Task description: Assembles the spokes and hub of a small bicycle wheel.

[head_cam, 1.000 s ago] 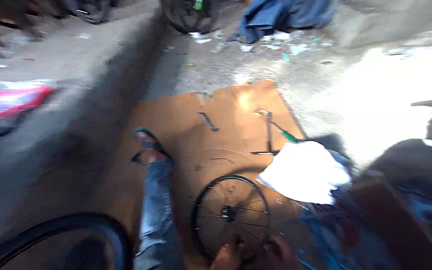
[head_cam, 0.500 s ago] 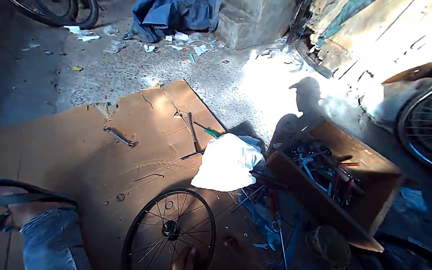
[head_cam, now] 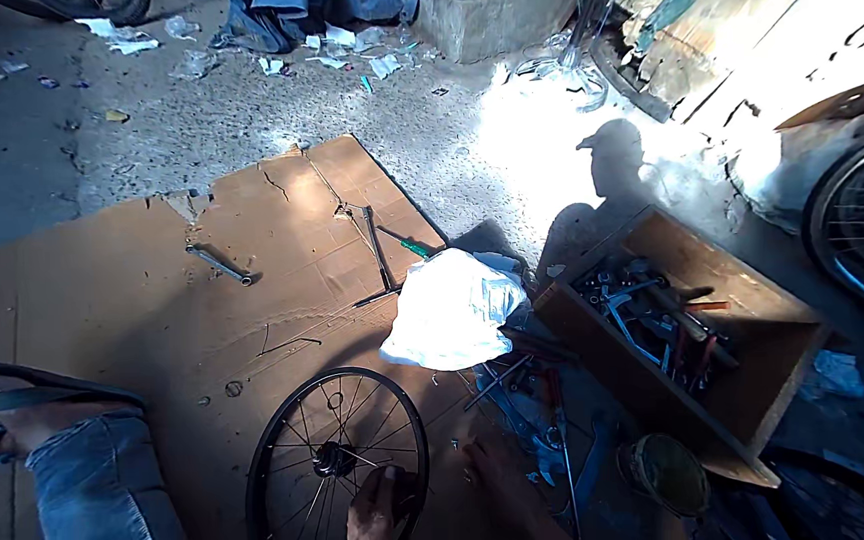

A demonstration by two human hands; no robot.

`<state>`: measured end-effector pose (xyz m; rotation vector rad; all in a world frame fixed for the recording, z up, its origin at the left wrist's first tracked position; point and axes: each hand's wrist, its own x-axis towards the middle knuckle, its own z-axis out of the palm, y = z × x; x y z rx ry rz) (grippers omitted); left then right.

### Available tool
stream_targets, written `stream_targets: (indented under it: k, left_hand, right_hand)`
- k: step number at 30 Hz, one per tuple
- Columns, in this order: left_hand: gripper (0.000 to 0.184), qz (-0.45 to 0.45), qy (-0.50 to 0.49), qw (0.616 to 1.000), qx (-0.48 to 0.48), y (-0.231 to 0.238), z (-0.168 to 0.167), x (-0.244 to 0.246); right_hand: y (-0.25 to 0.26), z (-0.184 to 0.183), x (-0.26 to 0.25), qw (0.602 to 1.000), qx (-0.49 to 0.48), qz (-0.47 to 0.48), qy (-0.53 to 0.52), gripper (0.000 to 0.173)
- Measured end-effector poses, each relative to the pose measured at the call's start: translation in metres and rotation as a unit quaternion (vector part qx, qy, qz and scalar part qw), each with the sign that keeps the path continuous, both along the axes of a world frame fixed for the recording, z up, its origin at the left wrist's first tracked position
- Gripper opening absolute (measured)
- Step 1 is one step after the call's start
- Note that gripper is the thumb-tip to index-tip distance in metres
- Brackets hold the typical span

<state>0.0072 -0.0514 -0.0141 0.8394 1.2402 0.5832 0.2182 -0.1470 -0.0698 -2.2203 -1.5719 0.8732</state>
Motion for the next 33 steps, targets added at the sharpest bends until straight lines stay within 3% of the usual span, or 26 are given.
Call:
stream_targets:
  k: [4,12,20,27,30,33]
  left_hand:
    - [0.031,0.01,-0.015,1.0,-0.007,0.0,-0.003,-0.002]
    - [0.029,0.026,-0.043,0.999,-0.006,0.0,-0.008,-0.002]
    - [0.028,0.022,-0.053,0.998,-0.009,0.002,-0.01,-0.004]
    - [0.024,0.007,-0.051,0.999,-0.013,0.008,-0.004,-0.005]
    - [0.022,-0.004,-0.061,0.998,-0.033,0.012,-0.002,-0.007]
    - [0.022,-0.011,-0.064,0.997,-0.04,0.013,-0.004,-0.007]
  right_hand:
    - [0.027,-0.001,-0.006,0.999,-0.039,-0.029,0.021,0.031]
    - [0.047,0.004,-0.012,0.993,-0.097,0.003,-0.073,0.025]
    - [0.041,-0.003,-0.013,0.995,-0.006,0.06,-0.085,0.021]
    - [0.051,0.01,-0.012,0.986,-0.09,0.069,-0.119,0.024]
    - [0.042,0.013,-0.005,0.999,0.018,0.025,-0.02,0.023]
    - [0.031,0.031,-0.01,0.966,0.057,-0.093,0.234,0.017]
